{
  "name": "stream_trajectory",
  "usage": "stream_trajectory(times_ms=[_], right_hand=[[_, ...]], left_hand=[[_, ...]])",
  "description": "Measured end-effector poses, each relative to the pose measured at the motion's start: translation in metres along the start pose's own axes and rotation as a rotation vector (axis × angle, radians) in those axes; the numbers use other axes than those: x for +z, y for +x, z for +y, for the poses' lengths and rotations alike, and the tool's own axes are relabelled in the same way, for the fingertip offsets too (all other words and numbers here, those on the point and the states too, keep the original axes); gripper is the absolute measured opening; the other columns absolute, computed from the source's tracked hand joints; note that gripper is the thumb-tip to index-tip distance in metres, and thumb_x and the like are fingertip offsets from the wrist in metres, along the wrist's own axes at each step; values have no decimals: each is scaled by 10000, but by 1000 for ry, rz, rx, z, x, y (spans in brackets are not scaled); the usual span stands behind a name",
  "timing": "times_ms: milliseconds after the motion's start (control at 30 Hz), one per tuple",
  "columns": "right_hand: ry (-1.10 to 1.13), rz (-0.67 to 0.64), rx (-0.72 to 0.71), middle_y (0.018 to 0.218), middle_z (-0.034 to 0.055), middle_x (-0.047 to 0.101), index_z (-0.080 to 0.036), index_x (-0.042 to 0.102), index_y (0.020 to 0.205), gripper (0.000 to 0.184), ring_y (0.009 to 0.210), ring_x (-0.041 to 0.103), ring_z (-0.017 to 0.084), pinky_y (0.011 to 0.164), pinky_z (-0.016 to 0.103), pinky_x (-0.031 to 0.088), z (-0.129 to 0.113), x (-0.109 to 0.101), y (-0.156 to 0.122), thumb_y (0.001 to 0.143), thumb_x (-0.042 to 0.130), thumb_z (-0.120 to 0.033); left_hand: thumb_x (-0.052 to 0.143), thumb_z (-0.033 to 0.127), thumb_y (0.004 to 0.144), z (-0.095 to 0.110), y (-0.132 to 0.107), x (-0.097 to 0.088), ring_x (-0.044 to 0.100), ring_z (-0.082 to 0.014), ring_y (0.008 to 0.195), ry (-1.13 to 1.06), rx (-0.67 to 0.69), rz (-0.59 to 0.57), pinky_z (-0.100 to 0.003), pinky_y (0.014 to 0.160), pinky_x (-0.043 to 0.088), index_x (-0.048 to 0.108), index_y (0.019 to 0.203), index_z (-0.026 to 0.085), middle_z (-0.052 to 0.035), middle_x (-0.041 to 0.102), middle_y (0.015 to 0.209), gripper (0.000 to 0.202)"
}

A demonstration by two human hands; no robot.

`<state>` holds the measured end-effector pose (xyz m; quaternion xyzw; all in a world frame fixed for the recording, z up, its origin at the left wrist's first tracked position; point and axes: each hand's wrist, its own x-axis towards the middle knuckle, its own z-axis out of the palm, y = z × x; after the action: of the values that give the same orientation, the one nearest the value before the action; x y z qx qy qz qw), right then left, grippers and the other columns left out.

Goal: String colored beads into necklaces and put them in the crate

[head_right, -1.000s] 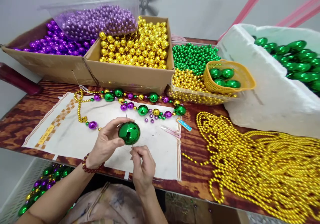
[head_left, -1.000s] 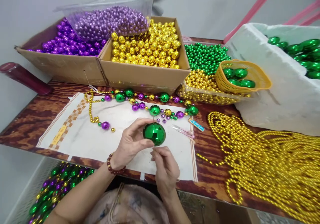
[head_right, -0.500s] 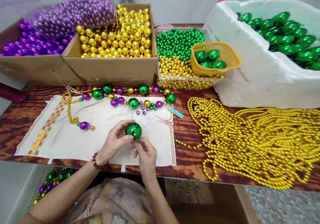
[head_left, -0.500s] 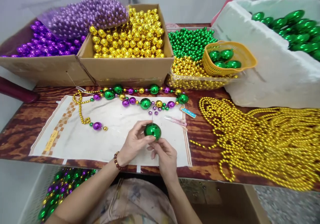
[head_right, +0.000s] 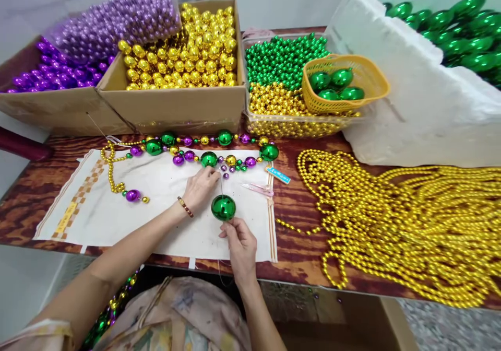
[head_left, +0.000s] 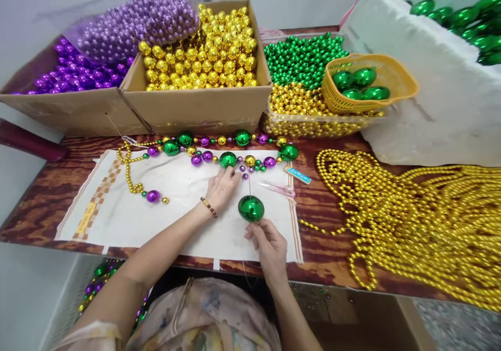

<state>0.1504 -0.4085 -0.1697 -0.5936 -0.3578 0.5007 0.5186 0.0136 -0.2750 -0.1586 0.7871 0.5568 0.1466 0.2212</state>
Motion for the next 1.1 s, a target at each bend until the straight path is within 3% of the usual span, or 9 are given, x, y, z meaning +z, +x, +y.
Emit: stream_trajectory(times_ms=[133,200,300,367,433,633,1100], right_hand=[[-12,6,-7,610,8,615,-162,641,784,263,523,492,122,468,232,348,4,-5,-1,842,652,-419],[-1,-5,-8,612,6,604,-167,631,786,264,537,509,127,472,232,356,3,-6,-3,845,654,-423],[-1,-45,-15,595,-1,581,-173,617,769,253,543,514,129,483,233,373,-2,-6,-7,854,646,-410],[-19,-66,-22,577,-10,559,-175,616,767,242,535,509,128,494,235,388,-8,-5,-9,860,638,-397],[-41,-86,-36,568,-17,539,-176,617,762,236,524,502,124,503,235,404,-15,-3,-12,863,633,-388],[-122,-138,-79,580,-26,505,-180,617,725,234,501,455,107,478,219,387,-29,2,-17,867,624,-366],[-211,-154,-89,587,-30,453,-183,608,710,250,503,397,103,467,226,329,-36,2,-19,874,606,-371]], left_hand=[[516,178,935,0,-2,-4,567,-221,1024,-240,-39,71,-312,867,463,643,1034,198,-98,593,1089,162],[584,227,907,-2,-6,-13,618,-189,910,-559,-87,123,-295,813,488,643,998,190,-75,611,1042,115],[707,308,834,-5,-18,-33,675,-166,813,-1216,-228,133,-276,734,524,648,968,164,-63,652,993,205],[756,305,801,-5,-28,-46,700,-174,844,-1539,-300,96,-298,789,546,674,981,153,-62,684,969,249],[767,267,799,-4,-37,-56,708,-182,895,-1708,-328,65,-347,896,543,703,1000,145,-57,702,933,243],[742,228,835,-7,-47,-64,705,-170,883,-1882,-338,75,-422,983,531,717,1009,140,-45,703,874,197],[760,204,808,-13,-48,-68,701,-172,860,-1848,-312,73,-470,964,551,743,1041,136,-40,686,895,244]])
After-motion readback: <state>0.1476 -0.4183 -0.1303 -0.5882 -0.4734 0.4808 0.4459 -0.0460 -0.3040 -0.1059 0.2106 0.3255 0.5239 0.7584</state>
